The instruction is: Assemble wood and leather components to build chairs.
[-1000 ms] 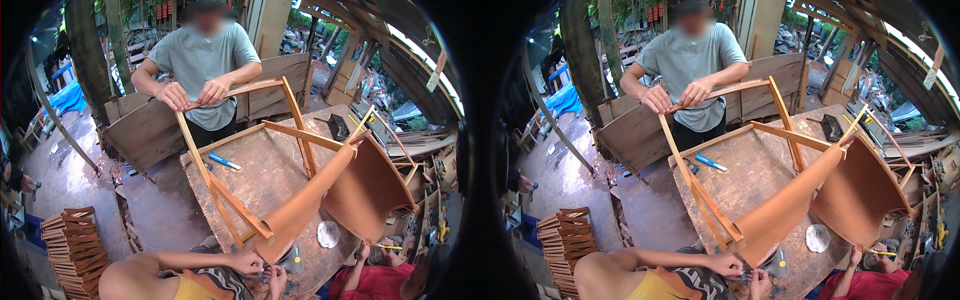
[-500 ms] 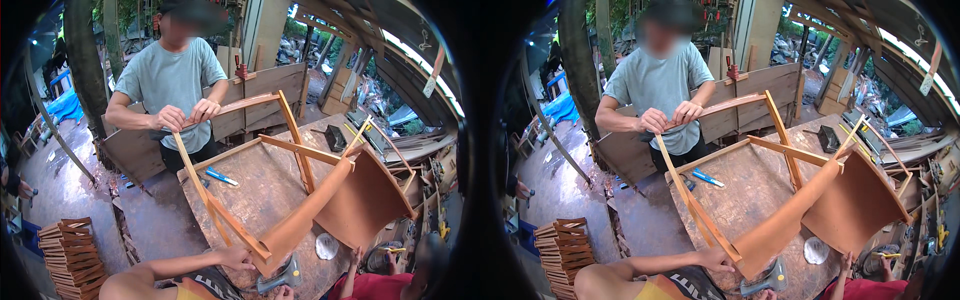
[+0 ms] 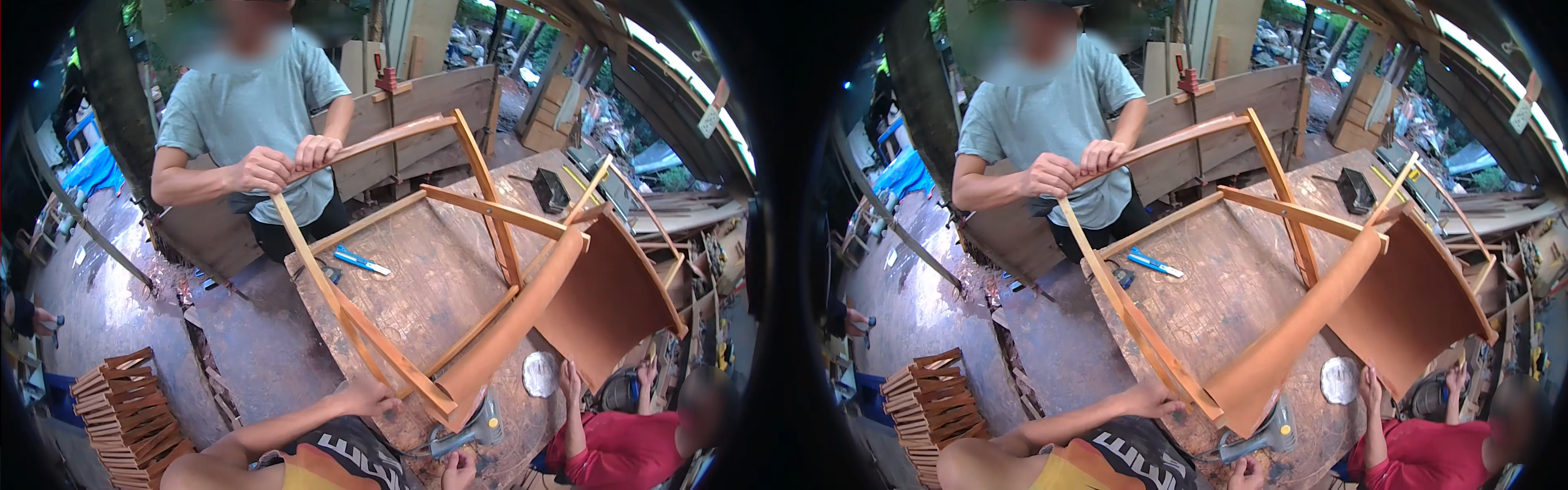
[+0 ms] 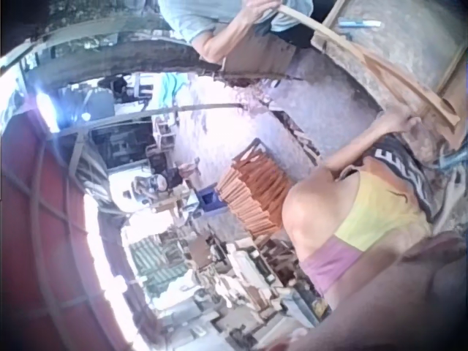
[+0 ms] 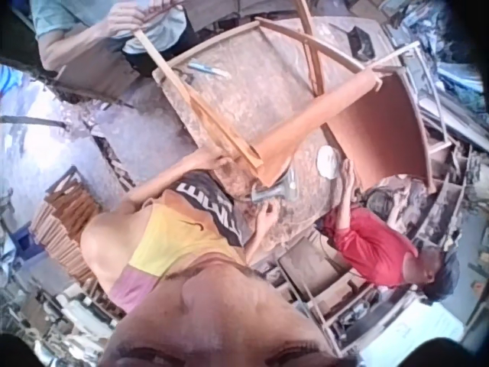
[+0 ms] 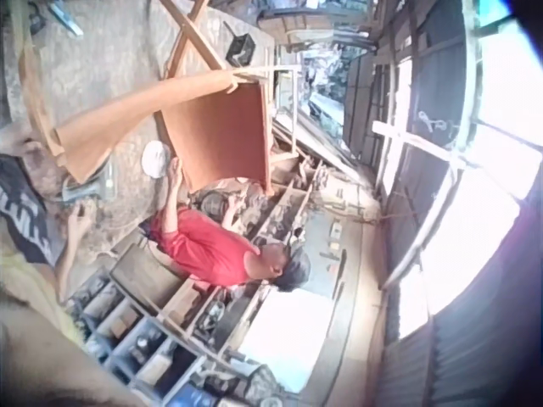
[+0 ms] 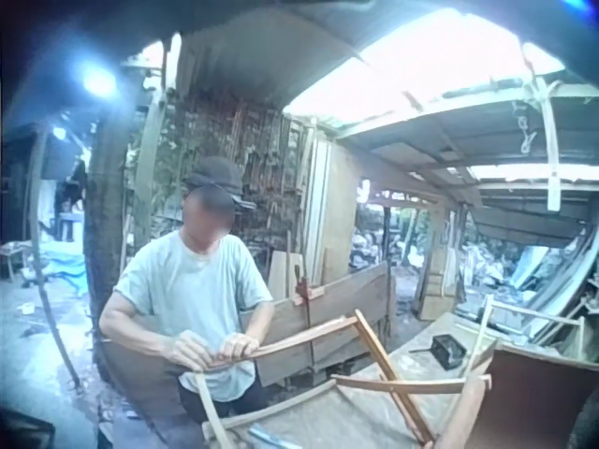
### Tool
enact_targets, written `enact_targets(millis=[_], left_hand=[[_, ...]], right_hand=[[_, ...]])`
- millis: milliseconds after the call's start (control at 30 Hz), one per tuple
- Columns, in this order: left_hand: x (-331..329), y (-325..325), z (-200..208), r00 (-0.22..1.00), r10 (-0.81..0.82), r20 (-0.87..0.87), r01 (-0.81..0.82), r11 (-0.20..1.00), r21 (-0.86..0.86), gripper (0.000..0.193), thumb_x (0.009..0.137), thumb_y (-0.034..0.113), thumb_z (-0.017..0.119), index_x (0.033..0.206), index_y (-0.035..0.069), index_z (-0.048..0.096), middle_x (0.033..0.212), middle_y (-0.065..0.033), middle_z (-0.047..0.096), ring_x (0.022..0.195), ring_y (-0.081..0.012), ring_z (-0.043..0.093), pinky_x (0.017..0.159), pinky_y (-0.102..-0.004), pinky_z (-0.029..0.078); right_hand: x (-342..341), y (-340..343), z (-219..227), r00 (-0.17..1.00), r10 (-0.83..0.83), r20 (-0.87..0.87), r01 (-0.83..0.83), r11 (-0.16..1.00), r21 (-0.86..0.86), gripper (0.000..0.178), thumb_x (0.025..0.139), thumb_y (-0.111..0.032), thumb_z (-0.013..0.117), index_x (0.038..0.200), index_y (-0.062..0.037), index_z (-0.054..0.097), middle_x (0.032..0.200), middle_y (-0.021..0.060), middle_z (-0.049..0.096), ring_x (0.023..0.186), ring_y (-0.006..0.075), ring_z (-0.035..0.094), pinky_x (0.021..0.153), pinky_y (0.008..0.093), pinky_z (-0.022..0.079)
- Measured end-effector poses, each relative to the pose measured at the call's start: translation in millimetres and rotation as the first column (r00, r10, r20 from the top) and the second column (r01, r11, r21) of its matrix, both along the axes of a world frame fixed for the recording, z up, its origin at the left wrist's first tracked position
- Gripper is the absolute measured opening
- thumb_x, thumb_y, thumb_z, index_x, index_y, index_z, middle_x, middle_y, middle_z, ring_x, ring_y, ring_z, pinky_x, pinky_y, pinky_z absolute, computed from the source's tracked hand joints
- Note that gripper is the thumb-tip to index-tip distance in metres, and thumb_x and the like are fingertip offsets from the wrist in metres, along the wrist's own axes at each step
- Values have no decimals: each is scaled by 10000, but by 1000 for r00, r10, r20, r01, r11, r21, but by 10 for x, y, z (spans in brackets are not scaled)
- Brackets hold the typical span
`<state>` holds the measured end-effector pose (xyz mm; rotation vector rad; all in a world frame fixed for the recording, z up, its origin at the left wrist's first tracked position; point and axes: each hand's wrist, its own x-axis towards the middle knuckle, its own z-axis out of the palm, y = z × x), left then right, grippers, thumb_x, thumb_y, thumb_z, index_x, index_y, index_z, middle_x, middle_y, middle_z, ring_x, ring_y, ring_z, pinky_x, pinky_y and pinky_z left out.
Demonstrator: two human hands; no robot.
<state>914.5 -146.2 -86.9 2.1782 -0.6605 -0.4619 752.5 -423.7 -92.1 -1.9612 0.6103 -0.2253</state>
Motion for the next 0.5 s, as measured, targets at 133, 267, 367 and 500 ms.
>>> enact_targets(millis=[133,267,367,500], left_hand=[[116,115,86,997,60,-42,-62,996,-70,286,912,331,595,887,71,709,704,-165,655,679,-322,664,650,-417,517],[203,163,191,916,253,-311,-270,963,-10,313,814,284,755,1019,53,703,850,-137,710,790,-281,693,734,-371,528],[267,-56,606,978,30,-208,-77,972,-223,429,764,319,806,1053,24,689,984,-172,698,920,-311,674,812,-388,513],[210,-401,403,985,-153,83,162,980,-116,613,734,493,791,1087,15,639,1079,-194,655,1011,-349,635,854,-428,490]], right_hand=[[-66,-173,-585,1000,-5,19,4,999,42,139,910,-66,608,979,54,626,794,80,657,681,136,623,632,268,518],[119,2,-285,998,-42,-57,44,999,31,134,900,-48,600,994,37,644,813,71,674,708,132,632,667,266,512],[120,42,-171,997,-1,-80,-2,999,-35,171,877,-26,594,1029,33,645,828,82,687,724,126,636,678,268,515],[152,98,-77,999,0,-50,0,1000,-5,180,870,-39,589,1019,39,653,838,107,706,736,139,659,693,285,525]])
